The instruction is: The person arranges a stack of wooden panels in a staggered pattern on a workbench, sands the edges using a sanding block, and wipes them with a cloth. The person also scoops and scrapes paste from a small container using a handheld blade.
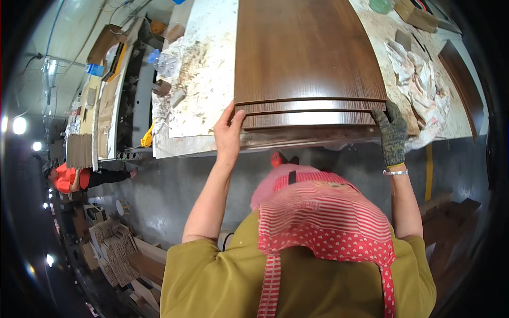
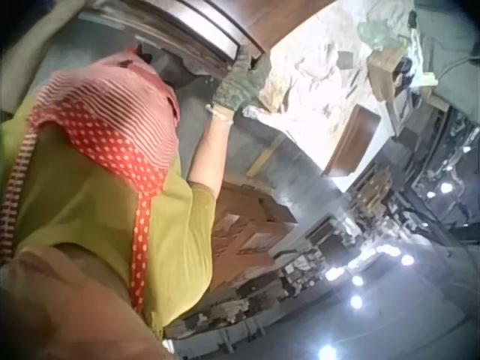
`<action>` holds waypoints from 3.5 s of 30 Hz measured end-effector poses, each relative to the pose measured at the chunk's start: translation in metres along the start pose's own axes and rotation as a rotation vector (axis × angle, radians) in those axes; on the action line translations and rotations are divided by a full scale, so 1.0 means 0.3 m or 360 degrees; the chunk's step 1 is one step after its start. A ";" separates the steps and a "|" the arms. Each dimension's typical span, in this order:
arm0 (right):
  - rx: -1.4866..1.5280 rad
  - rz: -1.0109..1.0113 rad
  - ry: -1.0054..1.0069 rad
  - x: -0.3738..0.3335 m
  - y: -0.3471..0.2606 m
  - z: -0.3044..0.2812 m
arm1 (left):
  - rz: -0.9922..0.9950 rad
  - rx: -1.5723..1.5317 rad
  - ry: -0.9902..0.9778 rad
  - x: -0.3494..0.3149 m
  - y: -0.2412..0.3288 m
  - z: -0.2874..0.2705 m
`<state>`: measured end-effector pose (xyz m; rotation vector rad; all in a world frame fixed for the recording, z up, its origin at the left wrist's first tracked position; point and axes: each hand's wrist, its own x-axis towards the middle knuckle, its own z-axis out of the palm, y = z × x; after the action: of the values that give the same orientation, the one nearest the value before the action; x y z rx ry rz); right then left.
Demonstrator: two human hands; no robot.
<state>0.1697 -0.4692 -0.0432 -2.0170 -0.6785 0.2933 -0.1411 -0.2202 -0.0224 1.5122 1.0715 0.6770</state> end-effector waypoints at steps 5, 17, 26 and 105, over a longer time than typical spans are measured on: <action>0.0258 -0.0074 -0.0076 -0.008 0.008 -0.014 | 0.0299 0.0377 -0.0156 -0.015 0.009 -0.012; 0.0195 -0.0224 0.0086 -0.011 -0.001 0.029 | 0.0213 0.0066 0.0067 -0.023 0.026 0.034; -0.0001 -0.0420 -0.0083 -0.043 0.055 -0.024 | 0.0308 -0.0033 -0.0167 -0.012 -0.006 -0.013; -0.0286 -0.0195 -0.0238 0.007 0.121 0.073 | 0.0238 0.0376 0.0052 0.050 -0.183 0.071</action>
<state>0.1738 -0.4663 -0.0853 -2.1275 -0.9474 0.3225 -0.1307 -0.2172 -0.0823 1.8040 1.1003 0.6985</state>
